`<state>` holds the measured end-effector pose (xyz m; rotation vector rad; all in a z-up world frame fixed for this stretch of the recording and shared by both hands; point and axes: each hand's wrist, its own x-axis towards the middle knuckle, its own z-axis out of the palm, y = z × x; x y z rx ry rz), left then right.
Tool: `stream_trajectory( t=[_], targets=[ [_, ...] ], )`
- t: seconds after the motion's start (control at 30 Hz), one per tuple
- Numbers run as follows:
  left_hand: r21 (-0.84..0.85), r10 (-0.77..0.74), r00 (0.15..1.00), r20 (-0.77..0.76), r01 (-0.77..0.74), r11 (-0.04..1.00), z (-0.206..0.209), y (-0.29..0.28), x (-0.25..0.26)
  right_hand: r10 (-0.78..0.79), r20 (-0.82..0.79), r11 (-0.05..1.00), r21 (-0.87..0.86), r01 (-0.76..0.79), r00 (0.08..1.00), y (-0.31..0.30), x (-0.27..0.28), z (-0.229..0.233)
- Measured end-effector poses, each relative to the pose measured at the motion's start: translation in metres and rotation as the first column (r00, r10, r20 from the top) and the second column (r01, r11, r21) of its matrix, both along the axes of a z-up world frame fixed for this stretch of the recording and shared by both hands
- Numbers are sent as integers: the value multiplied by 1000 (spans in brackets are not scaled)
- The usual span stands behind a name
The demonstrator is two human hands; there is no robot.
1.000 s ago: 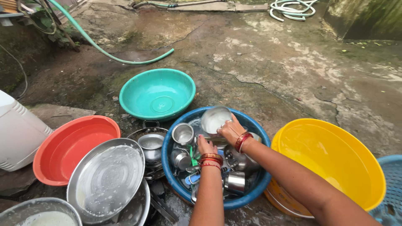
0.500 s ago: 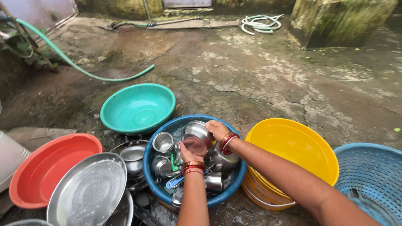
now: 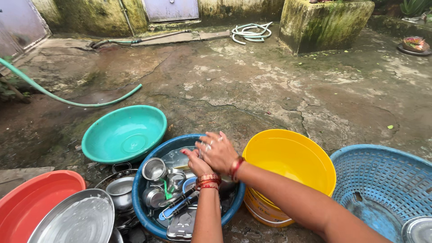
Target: The person washes plates and bowls by rinsing them in a bucket of water and placing them in a basket.
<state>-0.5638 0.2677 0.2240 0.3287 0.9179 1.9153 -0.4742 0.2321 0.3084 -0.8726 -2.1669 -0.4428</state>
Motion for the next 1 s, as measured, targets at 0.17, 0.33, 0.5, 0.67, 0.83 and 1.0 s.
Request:
stream_trajectory(
  t=[0.17, 0.33, 0.5, 0.67, 0.83, 1.0],
  targets=[
    [70, 108, 978, -177, -97, 993, -3, -4, 2, -132, -11, 841, -530, 107, 991, 112, 16, -62],
    [44, 98, 964, -247, -90, 995, -5, -7, 16, -171, 121, 778, -593, 209, 978, 156, 50, -67],
    [-61, 16, 649, -761, -96, 994, 38, -15, 66, -230, -220, 963, -194, 188, 948, 29, 79, -13],
    [-65, -131, 601, -788, 130, 989, 22, -22, 136, -630, -300, 462, -886, 35, 716, 31, 189, -12],
    [12, -326, 573, -752, 507, 862, -14, -9, 183, -826, -484, 225, -752, -620, 287, 25, 313, -106],
    [-385, -337, -198, -920, 608, 694, -19, 0, 185, -385, -518, 388, -842, -375, 764, 27, 336, -168]
  ],
)
